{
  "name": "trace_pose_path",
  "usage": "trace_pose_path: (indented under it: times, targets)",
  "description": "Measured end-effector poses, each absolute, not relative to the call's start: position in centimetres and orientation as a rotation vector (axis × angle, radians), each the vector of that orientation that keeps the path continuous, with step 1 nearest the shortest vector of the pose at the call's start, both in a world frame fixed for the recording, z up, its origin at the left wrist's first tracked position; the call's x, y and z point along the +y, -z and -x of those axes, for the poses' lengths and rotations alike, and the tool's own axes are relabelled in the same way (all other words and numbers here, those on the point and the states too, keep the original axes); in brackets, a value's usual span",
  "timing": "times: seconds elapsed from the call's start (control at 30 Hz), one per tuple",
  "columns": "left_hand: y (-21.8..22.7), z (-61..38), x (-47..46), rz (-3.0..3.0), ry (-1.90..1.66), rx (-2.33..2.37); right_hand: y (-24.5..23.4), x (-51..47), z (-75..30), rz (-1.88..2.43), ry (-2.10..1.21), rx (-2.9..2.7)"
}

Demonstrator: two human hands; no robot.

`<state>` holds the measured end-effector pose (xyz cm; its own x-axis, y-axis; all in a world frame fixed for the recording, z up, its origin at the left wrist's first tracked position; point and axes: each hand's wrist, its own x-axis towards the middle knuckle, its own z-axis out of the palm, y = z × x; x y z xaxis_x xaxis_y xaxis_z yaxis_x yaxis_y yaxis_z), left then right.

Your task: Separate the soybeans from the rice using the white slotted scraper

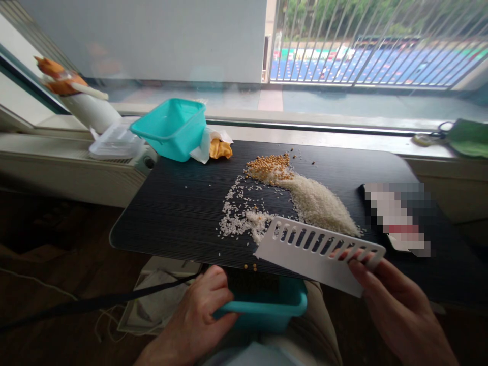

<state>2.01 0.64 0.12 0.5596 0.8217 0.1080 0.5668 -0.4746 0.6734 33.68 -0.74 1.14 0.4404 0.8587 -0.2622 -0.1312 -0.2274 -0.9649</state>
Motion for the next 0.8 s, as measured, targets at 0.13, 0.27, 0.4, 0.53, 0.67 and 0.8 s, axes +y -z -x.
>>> trace_pose_path:
  times: [0.13,0.27,0.4,0.53,0.67,0.8]
  targets:
    - [0.0,-2.0,0.6,-2.209,-0.558,1.113,-1.2,-1.2,-33.4,1.498,-1.114,-0.787]
    - [0.0,-2.0,0.7,-2.220,-0.564,1.103,-1.3,-1.5,-32.5,1.458,-1.127,-0.841]
    - [0.1,-1.9,0.7,-2.215,-0.550,1.107,-1.1,-1.7,-31.6,1.444,-1.095,-0.829]
    - [0.2,-1.9,0.6,-2.218,-0.558,1.111,-0.7,-2.2,-31.3,1.441,-1.122,-0.842]
    - [0.3,-2.0,0.6,-2.243,-0.530,1.103,-0.1,-2.9,-30.8,1.405,-1.085,-0.809]
    - [0.5,-2.0,0.6,-2.270,-0.518,1.110,0.1,-3.1,-29.7,1.500,-0.946,-0.800]
